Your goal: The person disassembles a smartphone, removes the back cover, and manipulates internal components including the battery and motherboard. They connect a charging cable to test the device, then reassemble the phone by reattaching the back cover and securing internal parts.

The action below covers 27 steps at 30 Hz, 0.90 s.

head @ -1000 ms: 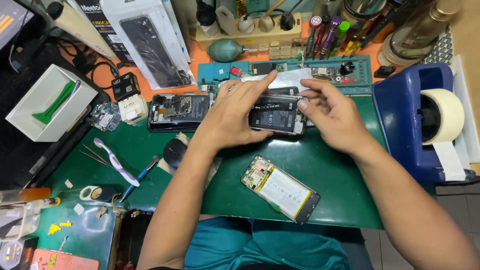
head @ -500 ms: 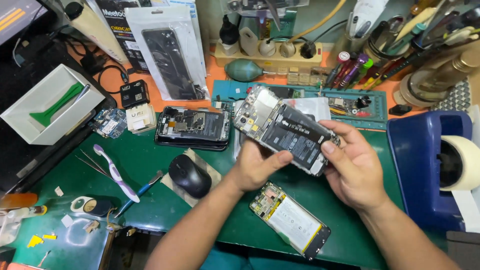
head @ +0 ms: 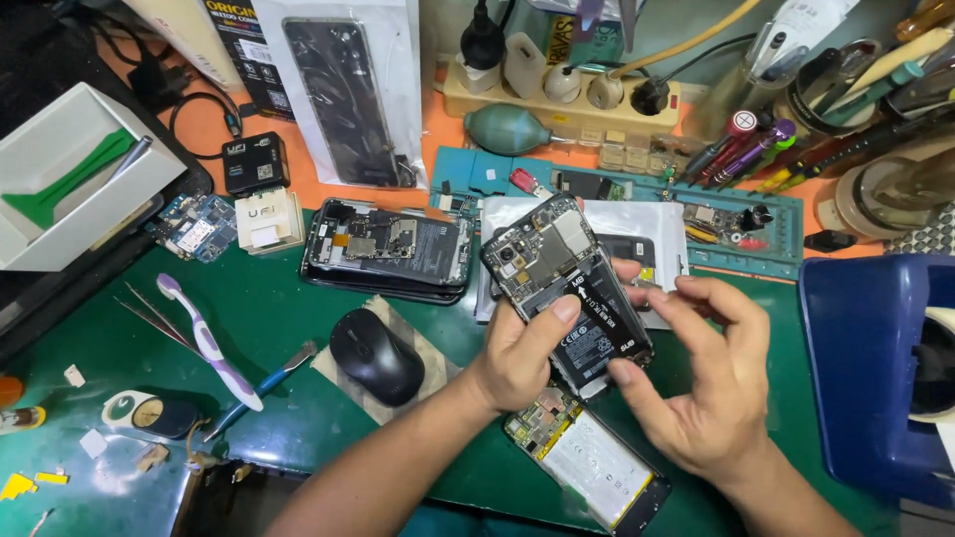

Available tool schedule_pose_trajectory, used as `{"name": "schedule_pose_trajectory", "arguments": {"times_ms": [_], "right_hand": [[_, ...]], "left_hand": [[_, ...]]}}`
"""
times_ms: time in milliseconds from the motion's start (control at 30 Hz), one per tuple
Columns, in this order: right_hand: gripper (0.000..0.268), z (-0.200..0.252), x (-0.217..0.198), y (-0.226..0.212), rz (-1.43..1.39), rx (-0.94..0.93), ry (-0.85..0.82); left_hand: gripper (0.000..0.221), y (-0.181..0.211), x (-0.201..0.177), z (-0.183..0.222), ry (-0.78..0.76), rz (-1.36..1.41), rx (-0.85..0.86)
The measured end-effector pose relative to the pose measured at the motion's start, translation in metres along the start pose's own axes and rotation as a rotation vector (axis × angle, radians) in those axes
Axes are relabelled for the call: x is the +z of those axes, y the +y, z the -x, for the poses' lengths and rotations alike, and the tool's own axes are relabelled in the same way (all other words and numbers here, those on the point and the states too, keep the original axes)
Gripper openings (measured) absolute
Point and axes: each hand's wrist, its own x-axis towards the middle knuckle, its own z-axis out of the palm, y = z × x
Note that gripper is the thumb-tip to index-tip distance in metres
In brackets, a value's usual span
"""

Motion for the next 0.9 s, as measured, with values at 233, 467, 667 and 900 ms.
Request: {"name": "schedule_pose_trajectory", "arguments": {"times_ms": [233,467,667,900], "right_hand": [[0.058,0.001,0.004,0.006,0.145,-0.108,-0.07],[0.061,0.002,0.004,0.005,0.161,-0.115,-0.09],[0.063,0.003,0.004,0.004,0.177,-0.111,-0.089],[0.067,0.004,0.003,0.001,0.162,-0.102,-0.088]], "left_hand": [[0.033,-0.008,-0.007,0.0,0.188,-0.374,0.132],[0.031,0.001,0.001,-0.004,0.112,-0.38,0.078],[0.03,0.005,0.004,-0.005,0.076,-0.423,0.089],[0.037,0.002,-0.002,-0.005,0.086,-0.373,0.105]]}}
